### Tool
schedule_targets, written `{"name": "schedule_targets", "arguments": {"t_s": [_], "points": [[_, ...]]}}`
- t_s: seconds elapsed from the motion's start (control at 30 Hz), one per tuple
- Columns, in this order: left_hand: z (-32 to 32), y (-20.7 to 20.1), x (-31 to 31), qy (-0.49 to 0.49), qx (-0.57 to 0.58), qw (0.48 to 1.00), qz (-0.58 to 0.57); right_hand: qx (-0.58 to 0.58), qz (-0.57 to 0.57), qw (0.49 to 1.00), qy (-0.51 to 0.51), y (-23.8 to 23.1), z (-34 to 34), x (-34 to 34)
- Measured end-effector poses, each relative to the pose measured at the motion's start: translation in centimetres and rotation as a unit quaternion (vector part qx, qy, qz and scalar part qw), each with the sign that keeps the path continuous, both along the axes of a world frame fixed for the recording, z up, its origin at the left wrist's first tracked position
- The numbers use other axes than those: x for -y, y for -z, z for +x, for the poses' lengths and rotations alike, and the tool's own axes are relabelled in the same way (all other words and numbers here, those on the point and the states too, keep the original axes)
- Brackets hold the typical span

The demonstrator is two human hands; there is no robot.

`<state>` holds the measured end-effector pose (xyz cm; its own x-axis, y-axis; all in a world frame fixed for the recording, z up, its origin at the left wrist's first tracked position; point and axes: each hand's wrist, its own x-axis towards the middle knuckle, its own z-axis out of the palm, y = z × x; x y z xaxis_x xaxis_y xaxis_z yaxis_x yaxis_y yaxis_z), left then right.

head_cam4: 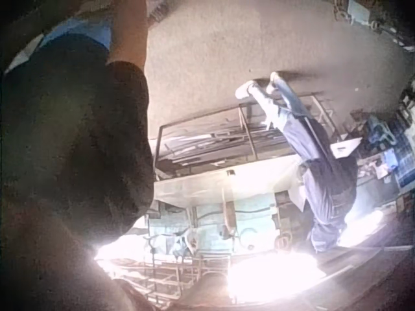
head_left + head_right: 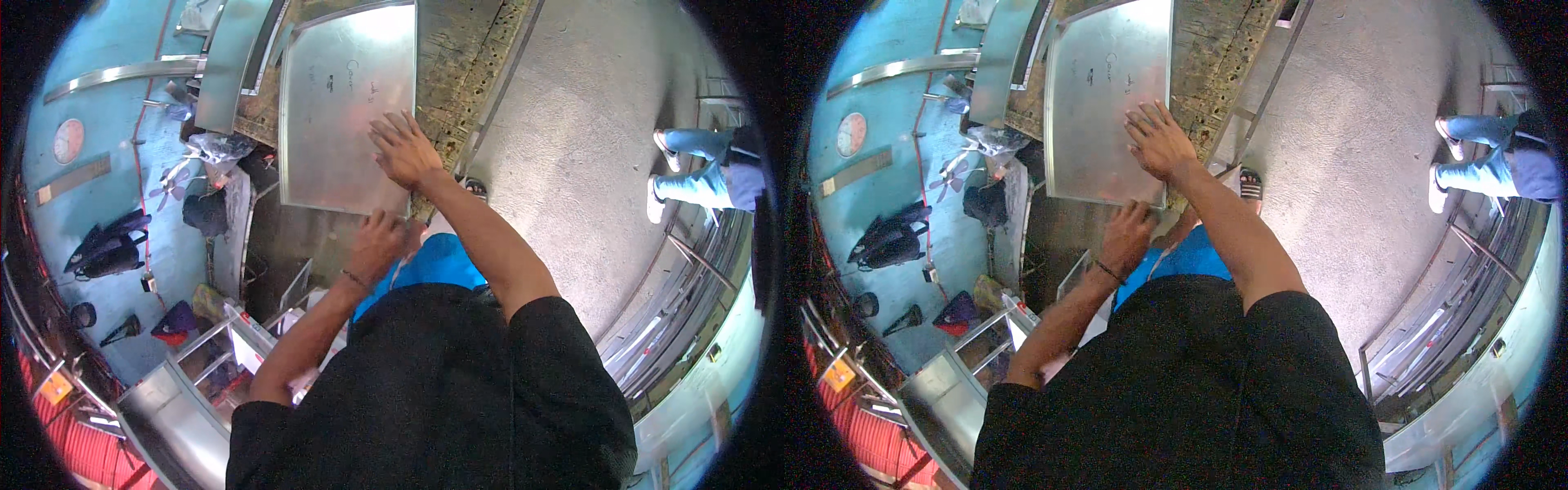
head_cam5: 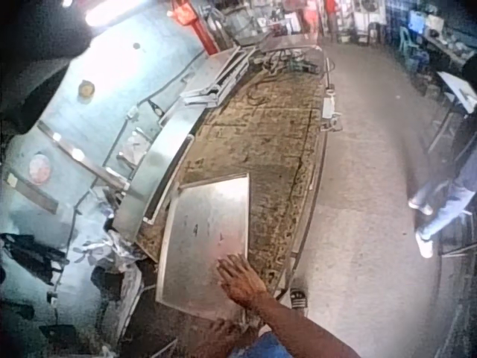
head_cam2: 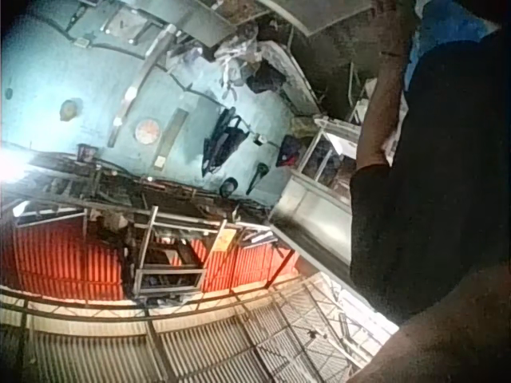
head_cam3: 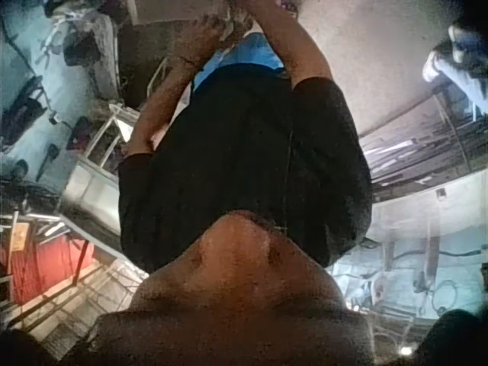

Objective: Polishing the edges and surface of a rectangular metal sheet using a circular sandpaper block.

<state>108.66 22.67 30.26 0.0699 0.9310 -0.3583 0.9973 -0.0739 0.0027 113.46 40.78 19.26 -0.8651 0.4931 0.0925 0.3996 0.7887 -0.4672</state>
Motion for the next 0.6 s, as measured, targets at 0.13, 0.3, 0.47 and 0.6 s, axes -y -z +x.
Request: {"name": "schedule_targets", "arguments": {"t_s": [0.13, 0.3, 0.47, 0.6], "points": [[-1.5, 0.3, 0.9, -0.039, -0.001, 0.999, 0.004, -0.007, -0.003, 1.000, 0.000, 0.0, -0.1, 0.1], [0.0, 0.0, 0.3, -0.009, 0.002, 1.000, -0.006, -0.047, -0.001, 0.999, 0.016, 0.6, 0.0, 0.1], [-0.7, -0.3, 0.2, -0.101, 0.023, 0.994, -0.017, -0.047, 0.000, 0.999, 0.011, 0.4, 0.0, 0.1], [0.0, 0.1, -0.3, -0.048, 0.011, 0.998, -0.032, -0.035, -0.011, 0.999, 0.004, 0.3, 0.1, 0.0]]}}
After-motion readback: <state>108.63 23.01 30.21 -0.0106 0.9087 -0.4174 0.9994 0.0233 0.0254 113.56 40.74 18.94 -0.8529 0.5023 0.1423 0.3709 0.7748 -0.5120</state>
